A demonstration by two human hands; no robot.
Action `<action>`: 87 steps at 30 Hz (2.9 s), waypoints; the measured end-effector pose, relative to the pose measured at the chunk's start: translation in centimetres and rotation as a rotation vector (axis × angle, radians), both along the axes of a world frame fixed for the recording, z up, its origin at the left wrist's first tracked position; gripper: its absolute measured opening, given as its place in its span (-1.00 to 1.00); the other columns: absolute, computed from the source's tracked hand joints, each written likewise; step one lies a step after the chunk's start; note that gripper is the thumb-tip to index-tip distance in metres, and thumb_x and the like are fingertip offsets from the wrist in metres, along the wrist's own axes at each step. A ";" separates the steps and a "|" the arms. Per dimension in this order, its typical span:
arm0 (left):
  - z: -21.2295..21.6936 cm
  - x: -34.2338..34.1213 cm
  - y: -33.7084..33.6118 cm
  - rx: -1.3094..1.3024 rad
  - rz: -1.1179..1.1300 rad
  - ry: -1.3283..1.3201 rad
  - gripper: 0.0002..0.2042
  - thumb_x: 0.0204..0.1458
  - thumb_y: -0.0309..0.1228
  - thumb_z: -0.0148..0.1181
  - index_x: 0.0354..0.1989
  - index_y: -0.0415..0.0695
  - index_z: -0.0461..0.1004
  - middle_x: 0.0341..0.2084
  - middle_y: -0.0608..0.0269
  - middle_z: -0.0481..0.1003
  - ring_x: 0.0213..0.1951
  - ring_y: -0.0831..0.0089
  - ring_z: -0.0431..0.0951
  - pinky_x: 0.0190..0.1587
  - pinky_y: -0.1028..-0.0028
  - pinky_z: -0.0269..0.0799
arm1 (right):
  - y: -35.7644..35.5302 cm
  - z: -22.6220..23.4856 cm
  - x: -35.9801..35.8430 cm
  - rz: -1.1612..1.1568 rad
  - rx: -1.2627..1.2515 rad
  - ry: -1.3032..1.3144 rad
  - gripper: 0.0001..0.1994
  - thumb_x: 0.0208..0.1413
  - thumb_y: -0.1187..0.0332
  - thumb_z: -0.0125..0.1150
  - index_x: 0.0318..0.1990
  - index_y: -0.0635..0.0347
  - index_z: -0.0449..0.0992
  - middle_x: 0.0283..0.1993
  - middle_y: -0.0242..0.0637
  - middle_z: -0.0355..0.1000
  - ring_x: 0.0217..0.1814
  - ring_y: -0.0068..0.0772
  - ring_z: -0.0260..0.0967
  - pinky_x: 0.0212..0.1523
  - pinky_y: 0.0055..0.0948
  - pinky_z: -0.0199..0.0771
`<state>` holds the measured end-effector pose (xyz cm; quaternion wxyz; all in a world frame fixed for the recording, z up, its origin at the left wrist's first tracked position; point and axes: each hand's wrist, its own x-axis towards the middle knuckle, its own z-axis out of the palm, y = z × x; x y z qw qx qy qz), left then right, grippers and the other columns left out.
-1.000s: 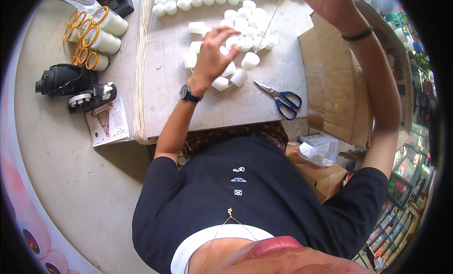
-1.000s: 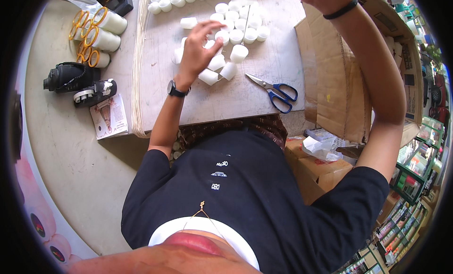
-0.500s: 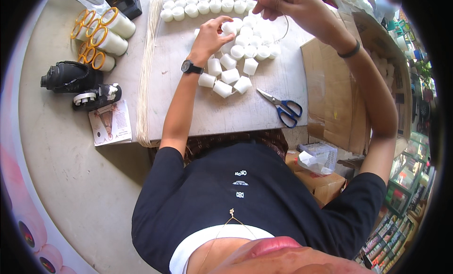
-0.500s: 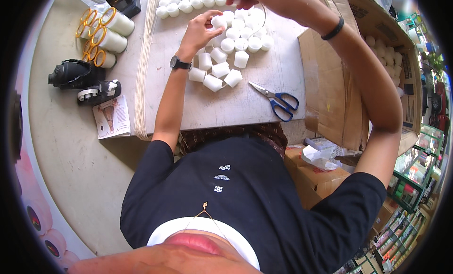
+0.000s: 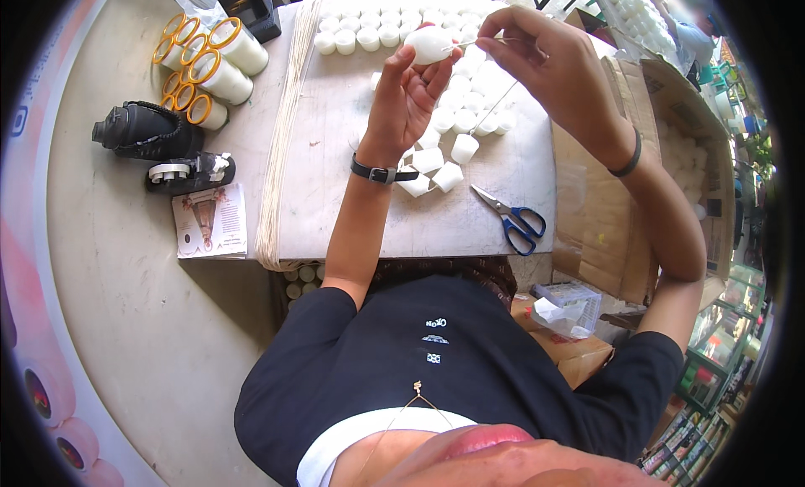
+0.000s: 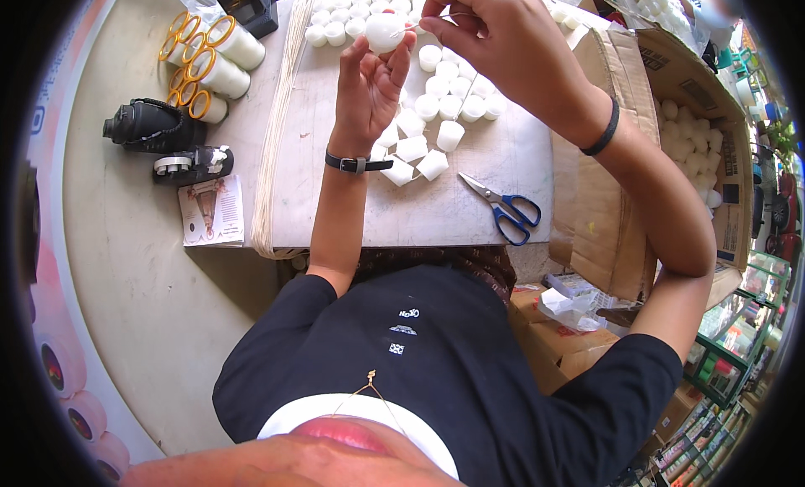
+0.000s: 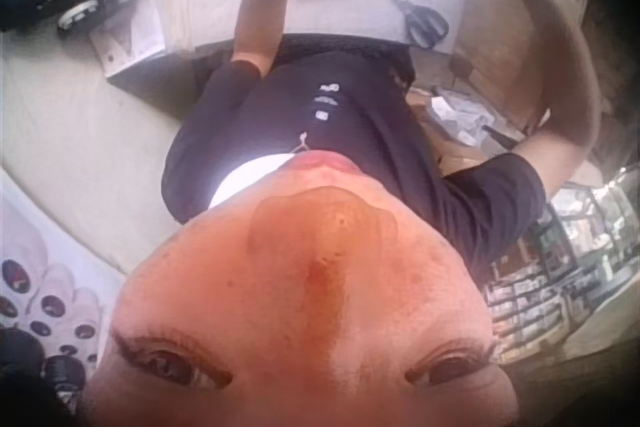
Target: The person inserts wicks into small white cylindrical candles, trims the wicks with scissors, and arranges the finished candles on the table. The person also uses a thin metal rod to adjust the wick position inside the candles.
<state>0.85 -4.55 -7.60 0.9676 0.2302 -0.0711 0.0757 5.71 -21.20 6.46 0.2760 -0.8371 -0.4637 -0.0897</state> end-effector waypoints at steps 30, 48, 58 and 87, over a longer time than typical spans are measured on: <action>1.1 -1.5 -3.6 0.345 0.375 -0.104 -0.83 0.14 -0.46 0.27 -0.12 -0.17 0.56 -0.05 0.29 0.44 -0.18 0.54 0.54 -0.30 0.53 0.55 | -1.4 -2.8 0.7 0.156 0.064 0.785 -0.58 0.27 0.04 0.15 0.02 0.23 0.49 0.00 -0.33 0.47 0.07 -0.48 0.37 0.17 -0.47 0.28; 0.9 -6.1 -2.3 0.810 0.130 0.230 -0.73 0.06 -0.34 0.38 -0.15 -0.24 0.55 -0.37 0.23 0.61 -0.43 0.65 0.55 -0.44 0.65 0.46 | -11.6 -16.6 -18.9 -0.578 -0.121 0.427 -0.61 0.17 0.59 0.06 0.17 0.26 0.38 0.06 0.02 0.36 0.11 0.08 0.33 0.14 -0.16 0.32; 2.6 -7.2 -4.2 0.995 0.401 0.204 -0.87 0.08 -0.46 0.31 -0.26 -0.25 0.62 -0.42 0.29 0.61 -0.40 0.66 0.55 -0.37 0.66 0.45 | -13.5 -19.1 -16.5 -0.548 -0.290 0.336 -0.38 0.05 0.56 0.23 0.32 0.12 0.28 0.01 -0.08 0.37 0.08 0.01 0.29 0.07 -0.16 0.32; 0.8 -6.8 -6.2 1.495 0.869 -0.267 -0.77 -0.28 -0.54 0.43 -0.37 -0.09 0.60 -0.44 0.38 0.58 -0.39 0.44 0.55 -0.35 0.47 0.45 | -7.1 -13.5 -16.5 -0.265 0.699 1.070 -0.32 -0.03 0.63 0.35 0.33 0.31 0.29 -0.15 -0.36 0.22 -0.25 -0.66 0.19 -0.33 -0.68 0.44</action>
